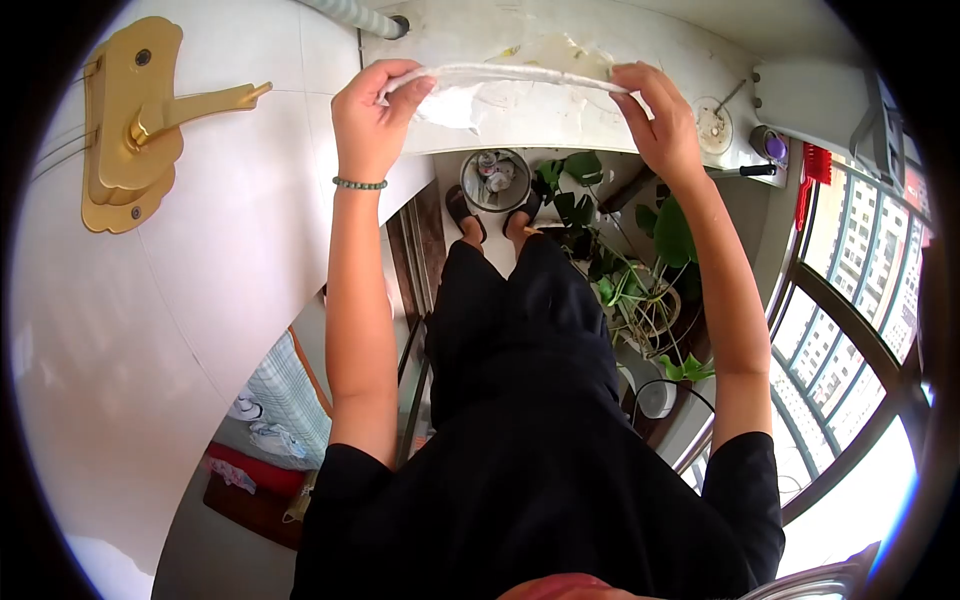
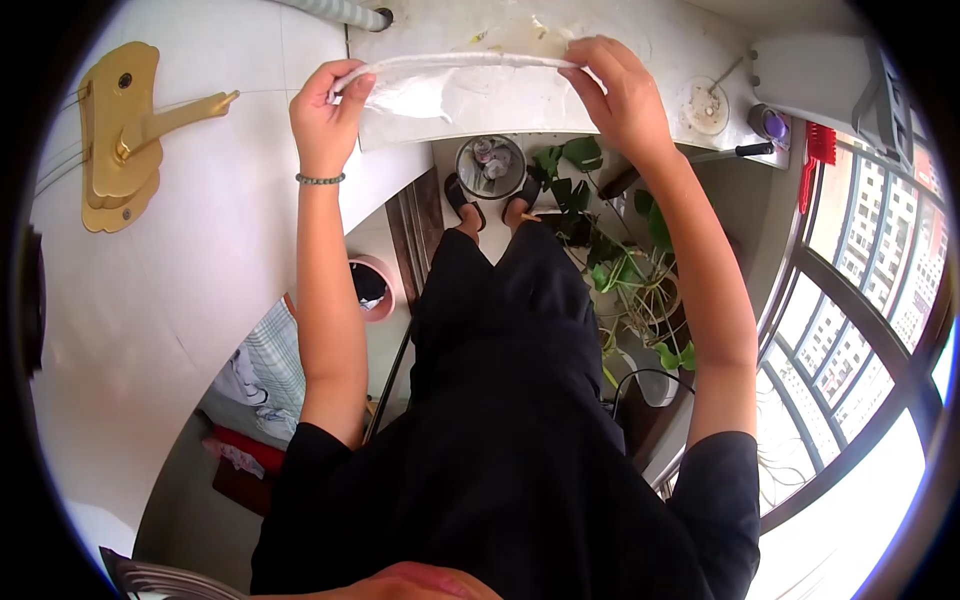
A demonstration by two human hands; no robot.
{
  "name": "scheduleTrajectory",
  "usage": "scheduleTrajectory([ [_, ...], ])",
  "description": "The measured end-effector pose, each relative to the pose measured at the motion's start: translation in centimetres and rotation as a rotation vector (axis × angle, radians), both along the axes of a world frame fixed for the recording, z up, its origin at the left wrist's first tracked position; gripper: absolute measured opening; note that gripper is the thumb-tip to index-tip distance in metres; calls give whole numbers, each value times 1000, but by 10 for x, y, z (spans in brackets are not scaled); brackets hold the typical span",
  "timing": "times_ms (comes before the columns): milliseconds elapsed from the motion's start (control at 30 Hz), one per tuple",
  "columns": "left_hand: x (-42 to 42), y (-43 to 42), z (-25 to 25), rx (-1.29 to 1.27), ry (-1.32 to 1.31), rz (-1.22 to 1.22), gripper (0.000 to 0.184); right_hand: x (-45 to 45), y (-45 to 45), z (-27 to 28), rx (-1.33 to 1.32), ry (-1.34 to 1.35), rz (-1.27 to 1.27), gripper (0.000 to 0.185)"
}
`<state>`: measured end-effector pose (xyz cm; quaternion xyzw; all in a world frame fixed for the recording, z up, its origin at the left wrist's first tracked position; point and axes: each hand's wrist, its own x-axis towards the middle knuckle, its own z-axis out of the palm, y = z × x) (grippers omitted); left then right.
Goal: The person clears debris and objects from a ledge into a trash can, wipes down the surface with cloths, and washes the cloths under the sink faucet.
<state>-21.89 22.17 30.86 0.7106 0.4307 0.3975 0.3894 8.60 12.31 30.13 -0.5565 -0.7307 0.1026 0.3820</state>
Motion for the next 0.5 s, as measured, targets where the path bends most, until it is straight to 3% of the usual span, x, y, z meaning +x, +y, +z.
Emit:
scheduleTrajectory([
  [100,-6,-19,-16,-64,71,-33,26,6,-14,-17,-105,-87,-5,13],
  [400,6,-19,-40,-295,107,6,25,22,-6,-43,-600,256,-81,20],
  [500,13,8,-34,-257,145,-12,25,35,14,-43,-534,282,-100,22],
])
